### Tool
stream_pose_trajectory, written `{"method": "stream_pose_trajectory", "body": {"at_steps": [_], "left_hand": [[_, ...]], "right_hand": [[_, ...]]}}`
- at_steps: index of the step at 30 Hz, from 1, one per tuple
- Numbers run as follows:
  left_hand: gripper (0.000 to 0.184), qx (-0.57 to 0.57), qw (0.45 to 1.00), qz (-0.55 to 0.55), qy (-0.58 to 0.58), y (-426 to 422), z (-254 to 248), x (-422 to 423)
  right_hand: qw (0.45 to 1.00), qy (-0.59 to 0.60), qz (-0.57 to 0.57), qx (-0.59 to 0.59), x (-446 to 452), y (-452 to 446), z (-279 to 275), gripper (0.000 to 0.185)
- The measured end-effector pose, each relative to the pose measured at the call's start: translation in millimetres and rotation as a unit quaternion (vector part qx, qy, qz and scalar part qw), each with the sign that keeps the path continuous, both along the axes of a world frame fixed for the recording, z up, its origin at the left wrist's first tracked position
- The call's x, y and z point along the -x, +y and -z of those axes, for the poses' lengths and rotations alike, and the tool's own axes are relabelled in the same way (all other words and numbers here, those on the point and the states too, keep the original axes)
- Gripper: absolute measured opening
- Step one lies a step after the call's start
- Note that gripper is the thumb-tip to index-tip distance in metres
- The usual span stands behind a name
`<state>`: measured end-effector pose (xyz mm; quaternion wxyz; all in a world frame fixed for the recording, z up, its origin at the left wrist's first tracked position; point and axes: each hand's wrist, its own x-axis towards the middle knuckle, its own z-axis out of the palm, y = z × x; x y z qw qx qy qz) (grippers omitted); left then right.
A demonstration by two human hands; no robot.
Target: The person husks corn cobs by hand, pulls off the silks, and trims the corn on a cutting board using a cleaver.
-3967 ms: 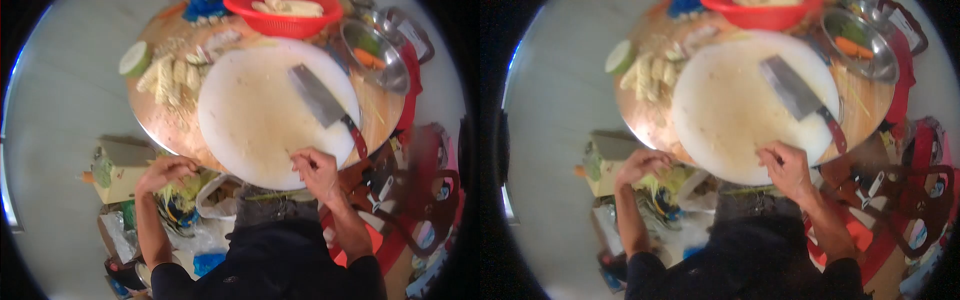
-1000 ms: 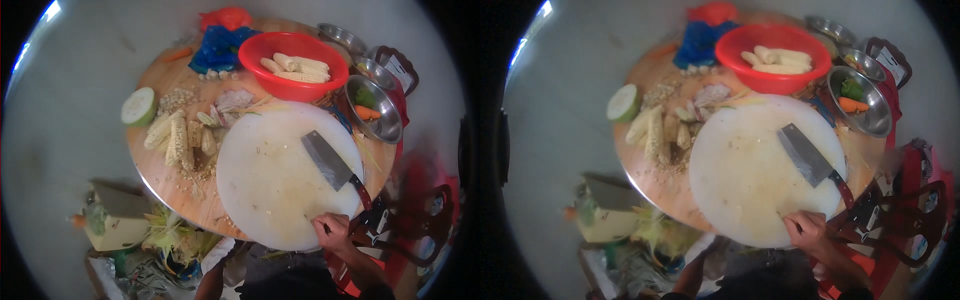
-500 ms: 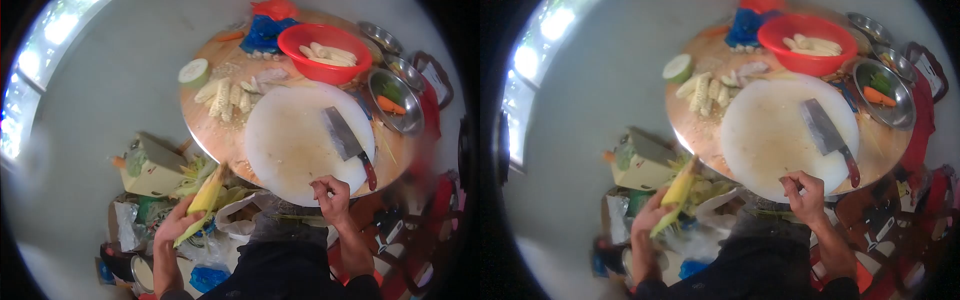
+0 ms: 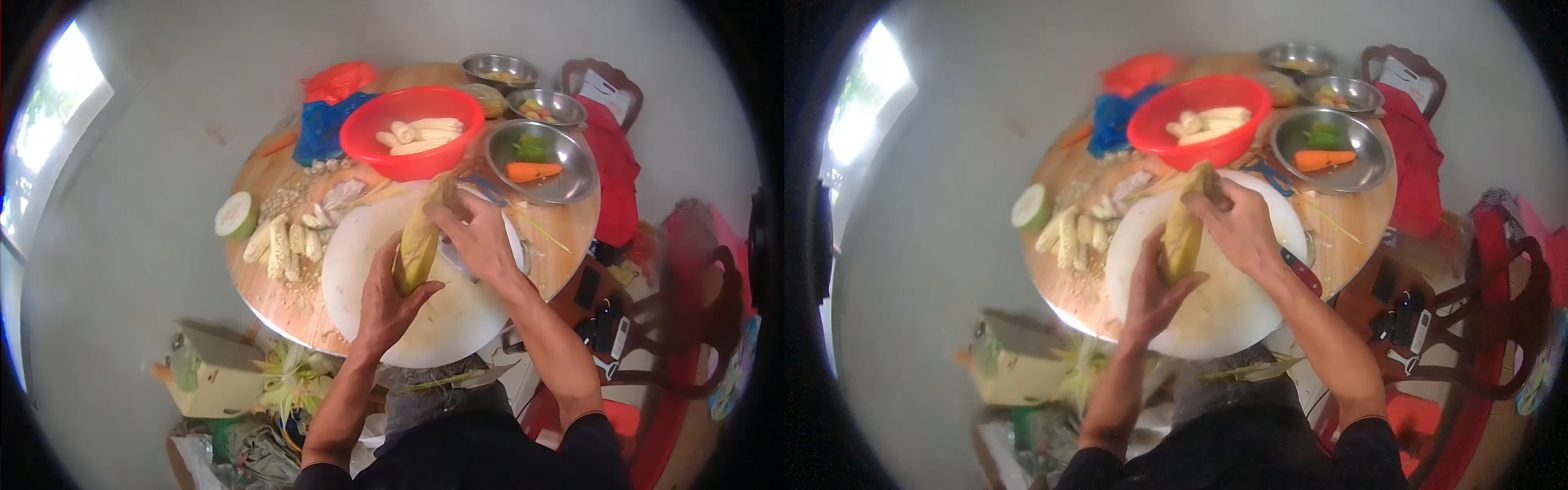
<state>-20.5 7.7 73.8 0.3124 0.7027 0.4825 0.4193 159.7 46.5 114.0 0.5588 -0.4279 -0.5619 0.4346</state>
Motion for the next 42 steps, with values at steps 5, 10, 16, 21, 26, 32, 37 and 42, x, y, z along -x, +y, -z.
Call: {"method": "stream_pose_trajectory", "body": {"at_steps": [5, 10, 16, 21, 26, 32, 37, 42], "left_hand": [[0.089, -0.014, 0.994, 0.076, -0.077, 33.3, 17.6, -21.6], [0.091, 0.036, 0.981, 0.098, -0.165, 45.8, 25.4, -21.2], [0.093, 0.013, 0.993, 0.025, -0.112, 42.0, 33.6, -21.8], [0.093, 0.058, 0.983, 0.045, -0.17, 45.0, 45.9, -14.6], [0.091, 0.096, 0.971, 0.044, -0.213, 44.6, 51.4, -9.6], [0.09, 0.005, 0.987, 0.048, -0.154, 43.3, 47.6, -10.6], [0.086, 0.068, 0.966, 0.04, -0.248, 38.8, 41.0, -7.4], [0.085, -0.037, 0.981, -0.002, -0.189, 31.5, 36.6, -19.5]], "right_hand": [[0.999, 0.016, 0.049, 0.015, -8.0, 18.1, -3.0, 0.03], [0.983, -0.169, 0.071, -0.025, -17.4, 40.7, 11.2, 0.031], [0.954, -0.259, 0.134, -0.061, -2.4, 45.5, 3.2, 0.026], [0.99, -0.099, 0.095, -0.023, 4.0, 55.0, 26.9, 0.026], [0.997, 0.056, 0.042, 0.037, 20.7, 40.7, 19.6, 0.03], [0.987, -0.081, 0.119, -0.07, 24.5, 37.4, 36.1, 0.023], [0.978, -0.128, 0.123, -0.112, 32.0, 20.6, 16.7, 0.024], [0.961, -0.186, 0.15, -0.138, 27.2, 17.3, 12.5, 0.035]]}}
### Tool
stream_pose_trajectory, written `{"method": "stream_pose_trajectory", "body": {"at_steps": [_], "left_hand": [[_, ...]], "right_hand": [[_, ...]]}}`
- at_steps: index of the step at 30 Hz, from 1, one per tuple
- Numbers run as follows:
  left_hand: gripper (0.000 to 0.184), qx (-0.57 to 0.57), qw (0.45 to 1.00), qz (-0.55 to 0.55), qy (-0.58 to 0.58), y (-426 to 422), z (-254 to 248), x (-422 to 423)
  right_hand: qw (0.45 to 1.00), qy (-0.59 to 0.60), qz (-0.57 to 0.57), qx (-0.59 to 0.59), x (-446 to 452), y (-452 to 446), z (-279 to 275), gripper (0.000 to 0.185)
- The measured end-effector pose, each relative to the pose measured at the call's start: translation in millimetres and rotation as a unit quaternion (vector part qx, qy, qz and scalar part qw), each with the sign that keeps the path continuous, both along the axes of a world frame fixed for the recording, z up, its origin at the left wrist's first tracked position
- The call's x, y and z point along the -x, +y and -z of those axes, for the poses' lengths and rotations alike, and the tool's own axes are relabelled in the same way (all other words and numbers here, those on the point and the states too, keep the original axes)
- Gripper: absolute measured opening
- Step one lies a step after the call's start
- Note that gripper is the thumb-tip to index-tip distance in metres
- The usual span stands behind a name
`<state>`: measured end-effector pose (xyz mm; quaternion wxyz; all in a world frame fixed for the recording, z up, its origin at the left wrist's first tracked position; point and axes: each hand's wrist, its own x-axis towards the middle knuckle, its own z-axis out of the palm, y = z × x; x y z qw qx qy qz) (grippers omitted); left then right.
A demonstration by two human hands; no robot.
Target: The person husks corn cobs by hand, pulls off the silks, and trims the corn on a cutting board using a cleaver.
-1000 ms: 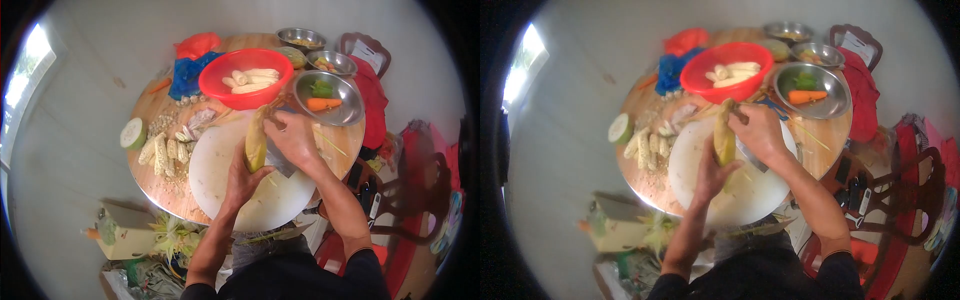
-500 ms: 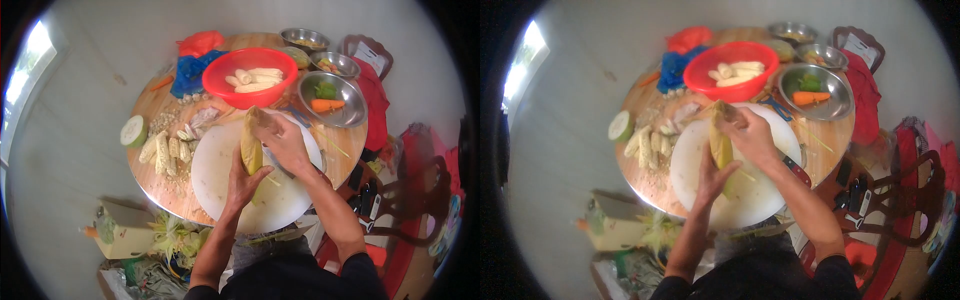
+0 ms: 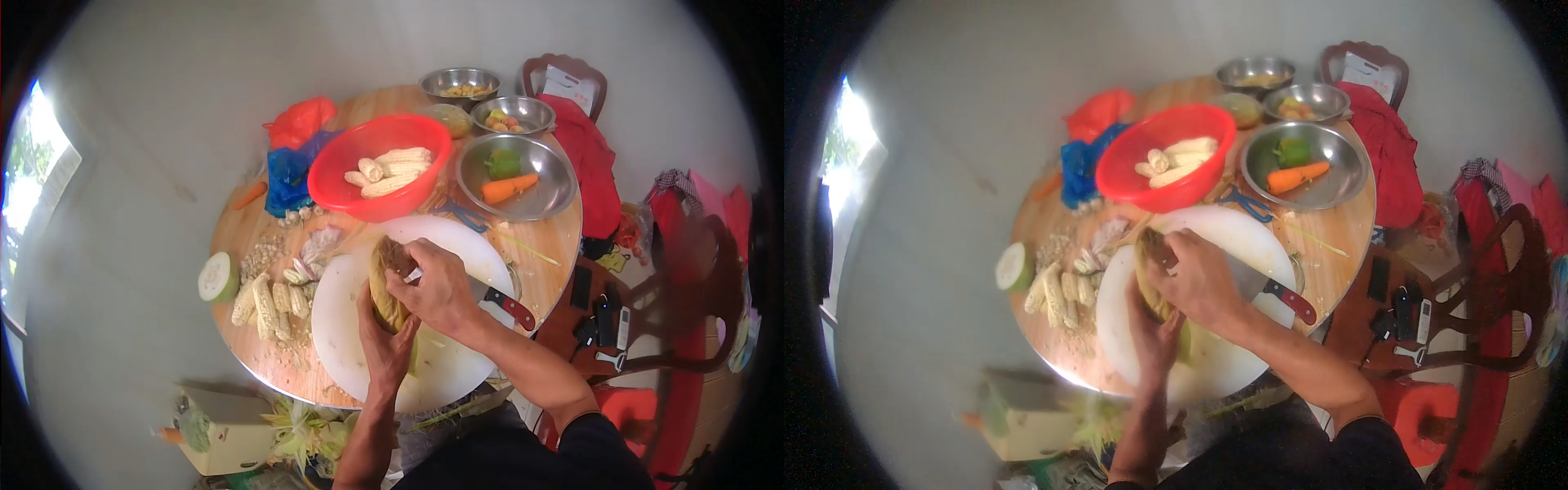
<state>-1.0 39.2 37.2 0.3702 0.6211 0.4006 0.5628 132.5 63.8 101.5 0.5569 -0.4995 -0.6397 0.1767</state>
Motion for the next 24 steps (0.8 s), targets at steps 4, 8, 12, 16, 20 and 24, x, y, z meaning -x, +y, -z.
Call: {"method": "stream_pose_trajectory", "body": {"at_steps": [4, 8, 12, 16, 20, 24], "left_hand": [[0.086, -0.006, 0.994, -0.078, 0.074, -8.6, -4.9, -5.2], [0.091, -0.031, 0.984, -0.115, 0.132, -10.0, -3.1, -7.1], [0.078, -0.038, 0.999, -0.03, -0.007, -2.8, 8.5, 2.0], [0.055, 0.025, 0.998, -0.065, -0.007, 1.7, 2.9, 12.7], [0.034, 0.063, 0.993, -0.104, -0.01, 4.2, -7.7, 14.0], [0.033, 0.089, 0.991, -0.098, -0.01, 1.7, 6.4, 27.5]], "right_hand": [[0.998, 0.005, -0.034, 0.044, -11.3, -3.7, -8.7, 0.034], [0.992, 0.053, -0.08, 0.084, -16.9, -2.6, -7.7, 0.026], [0.992, 0.086, -0.088, 0.035, -13.2, -0.3, 7.6, 0.021], [0.97, 0.202, -0.135, 0.021, -1.4, -3.6, 20.9, 0.018], [0.951, 0.256, -0.167, 0.051, 7.7, -14.0, 40.6, 0.016], [0.934, 0.307, -0.183, 0.021, 16.9, -23.6, 61.3, 0.019]]}}
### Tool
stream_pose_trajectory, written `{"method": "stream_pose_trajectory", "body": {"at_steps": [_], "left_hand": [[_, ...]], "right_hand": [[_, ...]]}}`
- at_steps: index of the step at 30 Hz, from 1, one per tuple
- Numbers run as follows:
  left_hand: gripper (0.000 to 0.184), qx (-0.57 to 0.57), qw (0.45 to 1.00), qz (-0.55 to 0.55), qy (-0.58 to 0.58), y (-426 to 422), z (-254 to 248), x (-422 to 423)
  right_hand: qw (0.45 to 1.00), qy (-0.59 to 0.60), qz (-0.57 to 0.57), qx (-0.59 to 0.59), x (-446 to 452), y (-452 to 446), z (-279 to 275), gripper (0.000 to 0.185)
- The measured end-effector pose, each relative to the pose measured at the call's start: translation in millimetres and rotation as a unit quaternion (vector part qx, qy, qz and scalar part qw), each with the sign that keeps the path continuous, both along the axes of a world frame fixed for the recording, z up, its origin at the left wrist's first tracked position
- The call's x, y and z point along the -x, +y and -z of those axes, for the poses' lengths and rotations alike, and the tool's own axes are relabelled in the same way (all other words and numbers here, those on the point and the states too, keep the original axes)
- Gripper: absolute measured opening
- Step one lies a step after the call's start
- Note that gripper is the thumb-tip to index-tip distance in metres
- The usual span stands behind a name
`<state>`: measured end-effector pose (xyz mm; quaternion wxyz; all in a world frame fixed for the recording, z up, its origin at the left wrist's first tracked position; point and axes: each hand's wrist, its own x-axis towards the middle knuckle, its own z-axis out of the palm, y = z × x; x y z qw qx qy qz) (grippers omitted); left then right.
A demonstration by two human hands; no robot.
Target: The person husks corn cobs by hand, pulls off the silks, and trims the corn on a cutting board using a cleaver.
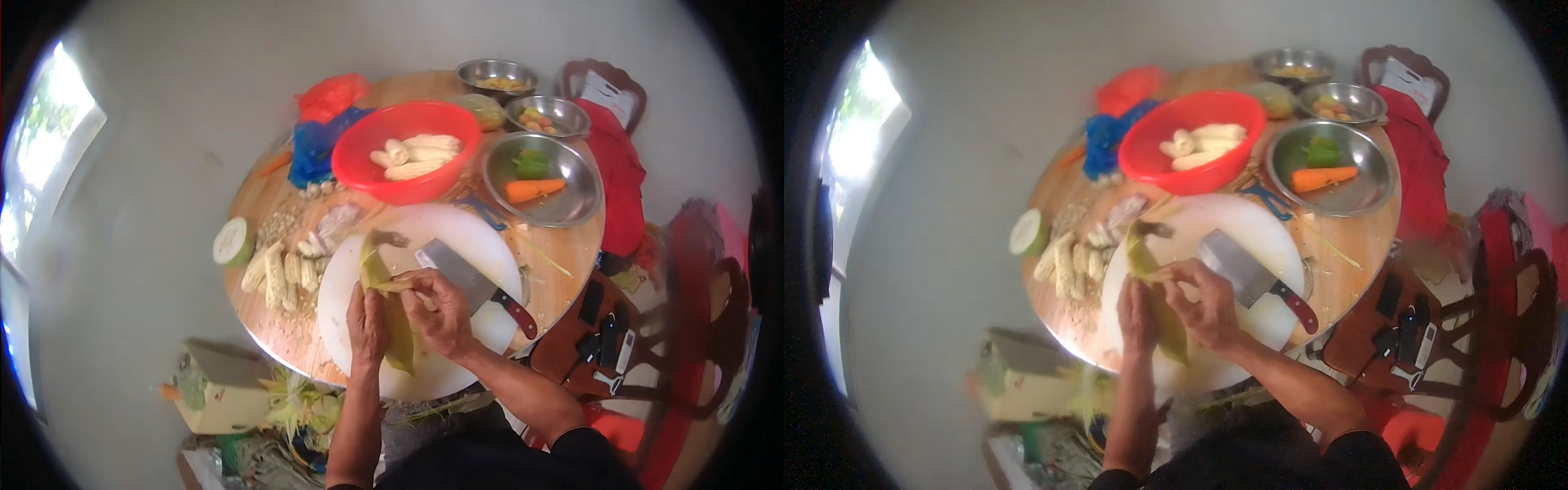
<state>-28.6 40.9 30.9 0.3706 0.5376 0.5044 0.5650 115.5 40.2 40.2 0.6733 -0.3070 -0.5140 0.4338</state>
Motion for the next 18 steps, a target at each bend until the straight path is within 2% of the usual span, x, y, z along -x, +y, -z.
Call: {"method": "stream_pose_trajectory", "body": {"at_steps": [2, 3, 4, 6, 8, 11, 13, 15, 16, 18], "left_hand": [[0.038, 0.002, 0.998, 0.046, -0.037, -2.4, -1.8, -5.5], [0.043, 0.06, 0.988, 0.076, -0.124, -1.0, 3.2, -3.9], [0.043, 0.066, 0.987, 0.067, -0.128, 1.1, 3.0, -4.6], [0.046, 0.126, 0.943, 0.119, -0.285, 9.3, -0.7, -7.0], [0.043, 0.13, 0.945, 0.109, -0.282, 14.8, -3.9, -9.9], [0.041, 0.147, 0.942, 0.105, -0.283, 26.2, 1.7, -2.6], [0.042, 0.166, 0.901, 0.116, -0.383, 35.6, 7.1, 5.2], [0.041, 0.162, 0.908, 0.099, -0.374, 43.1, 7.7, 16.4], [0.04, 0.158, 0.915, 0.085, -0.362, 47.0, 6.4, 22.5], [0.042, 0.15, 0.91, 0.063, -0.382, 51.1, 2.0, 30.4]], "right_hand": [[0.999, -0.049, -0.004, -0.022, -5.1, 2.1, 1.3, 0.02], [0.998, -0.061, 0.008, -0.012, -5.7, 4.3, 3.4, 0.02], [0.997, -0.073, 0.02, -0.001, -5.7, 5.9, 4.3, 0.021], [0.997, -0.08, 0.007, 0.017, -6.2, 9.1, -0.5, 0.02], [0.994, -0.097, 0.002, 0.057, -7.1, 10.7, -1.7, 0.019], [0.997, -0.072, -0.004, 0.042, -5.9, 7.4, 19.0, 0.018], [0.999, -0.047, -0.008, 0.023, -10.2, -6.9, 24.6, 0.017], [0.983, -0.185, -0.003, 0.005, -20.3, -31.0, 22.3, 0.013], [0.983, -0.186, -0.006, 0.002, -19.7, -40.3, 30.6, 0.013], [0.993, -0.07, -0.08, -0.056, -16.0, -54.3, 43.8, 0.011]]}}
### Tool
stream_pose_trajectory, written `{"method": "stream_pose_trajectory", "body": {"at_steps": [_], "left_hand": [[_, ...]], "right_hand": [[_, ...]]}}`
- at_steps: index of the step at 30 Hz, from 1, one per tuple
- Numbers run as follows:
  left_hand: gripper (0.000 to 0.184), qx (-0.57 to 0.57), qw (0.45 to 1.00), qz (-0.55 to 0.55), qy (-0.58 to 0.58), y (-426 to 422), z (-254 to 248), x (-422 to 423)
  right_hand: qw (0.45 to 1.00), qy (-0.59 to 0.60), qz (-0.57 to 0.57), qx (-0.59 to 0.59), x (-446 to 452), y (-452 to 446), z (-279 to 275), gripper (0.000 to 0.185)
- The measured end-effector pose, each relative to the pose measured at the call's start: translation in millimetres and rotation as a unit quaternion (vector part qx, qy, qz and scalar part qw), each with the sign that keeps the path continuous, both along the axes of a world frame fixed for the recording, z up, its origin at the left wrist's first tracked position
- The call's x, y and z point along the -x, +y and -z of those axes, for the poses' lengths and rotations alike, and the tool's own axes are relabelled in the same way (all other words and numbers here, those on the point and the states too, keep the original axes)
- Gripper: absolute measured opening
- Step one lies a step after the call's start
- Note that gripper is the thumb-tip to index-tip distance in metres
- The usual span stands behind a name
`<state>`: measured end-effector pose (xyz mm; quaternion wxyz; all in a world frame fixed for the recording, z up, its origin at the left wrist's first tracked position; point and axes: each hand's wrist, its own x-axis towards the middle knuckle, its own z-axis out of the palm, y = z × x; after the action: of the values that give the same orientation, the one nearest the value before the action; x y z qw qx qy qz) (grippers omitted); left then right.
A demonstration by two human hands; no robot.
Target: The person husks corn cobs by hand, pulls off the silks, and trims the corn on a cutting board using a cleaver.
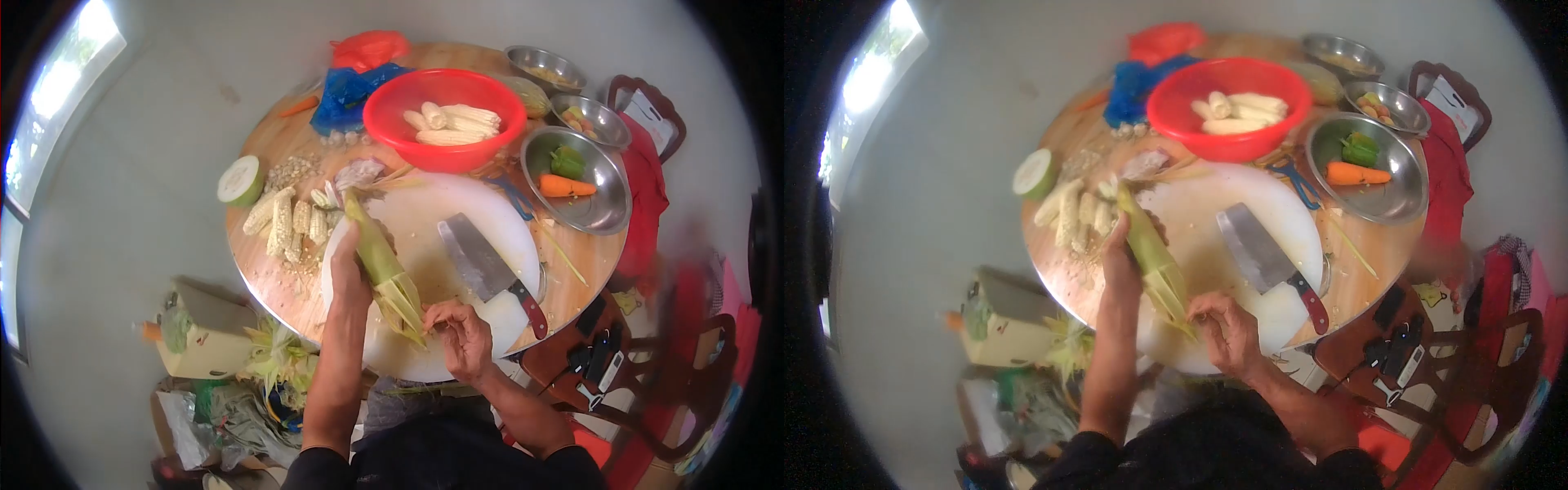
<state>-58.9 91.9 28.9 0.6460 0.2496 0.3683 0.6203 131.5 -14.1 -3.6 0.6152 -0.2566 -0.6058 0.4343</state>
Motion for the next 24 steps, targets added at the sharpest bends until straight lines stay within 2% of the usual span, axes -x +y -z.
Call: {"method": "stream_pose_trajectory", "body": {"at_steps": [2, 4, 5, 7, 8, 10, 11, 12, 14, 15, 16, 18, 19, 24], "left_hand": [[0.047, 0.015, 0.997, -0.072, -0.005, -0.7, -4.4, 0.0], [0.045, 0.0, 0.999, -0.053, -0.006, 0.5, -2.7, -1.3], [0.043, 0.011, 0.997, -0.057, 0.048, 2.2, 1.8, -4.2], [0.039, 0.029, 0.992, -0.056, 0.11, 4.3, 7.5, -8.5], [0.039, 0.034, 0.992, -0.056, 0.108, 6.7, 8.9, -6.4], [0.034, 0.033, 0.987, -0.046, 0.148, 15.9, 7.7, 3.4], [0.03, 0.042, 0.984, -0.08, 0.156, 21.4, 5.2, 10.2], [0.03, 0.04, 0.984, -0.085, 0.154, 29.0, 9.5, 25.7], [0.028, 0.046, 0.992, -0.108, 0.045, 44.4, 25.5, 55.3], [0.026, 0.034, 0.99, -0.111, 0.077, 40.1, 17.6, 54.6], [0.026, 0.035, 0.99, -0.111, 0.076, 41.0, 16.7, 53.8], [0.027, 0.031, 0.989, -0.136, 0.054, 39.2, 18.9, 52.1], [0.027, 0.029, 0.989, -0.133, 0.052, 39.4, 18.9, 53.2], [0.029, -0.028, 0.986, -0.157, -0.04, 43.0, 26.7, 55.4]], "right_hand": [[0.999, -0.031, -0.016, 0.012, -0.7, 1.6, 0.6, 0.012], [0.993, -0.063, 0.065, -0.076, 6.8, 20.9, -8.4, 0.01], [0.993, -0.064, 0.063, -0.076, 11.8, 28.0, -18.6, 0.01], [0.999, -0.03, 0.022, 0.035, 25.4, 32.2, -43.8, 0.014], [0.998, -0.033, 0.02, 0.039, 31.5, 33.6, -43.5, 0.014], [0.984, 0.011, -0.045, 0.174, 41.7, 36.8, -40.8, 0.022], [0.987, -0.024, -0.017, 0.158, 42.6, 30.5, -41.2, 0.021], [0.987, -0.027, -0.021, 0.155, 41.9, 18.8, -36.2, 0.021], [0.984, -0.032, -0.006, 0.177, 36.4, -12.1, -19.0, 0.019], [0.983, -0.01, -0.003, 0.184, 38.4, -19.1, -13.0, 0.015], [0.983, -0.011, -0.002, 0.185, 39.1, -17.3, -6.6, 0.015], [0.974, 0.08, 0.017, 0.211, 43.1, -16.8, 0.2, 0.016], [0.979, 0.081, 0.014, 0.186, 39.2, -12.6, 2.8, 0.015], [0.964, 0.163, -0.025, 0.209, 25.8, -2.0, -1.5, 0.015]]}}
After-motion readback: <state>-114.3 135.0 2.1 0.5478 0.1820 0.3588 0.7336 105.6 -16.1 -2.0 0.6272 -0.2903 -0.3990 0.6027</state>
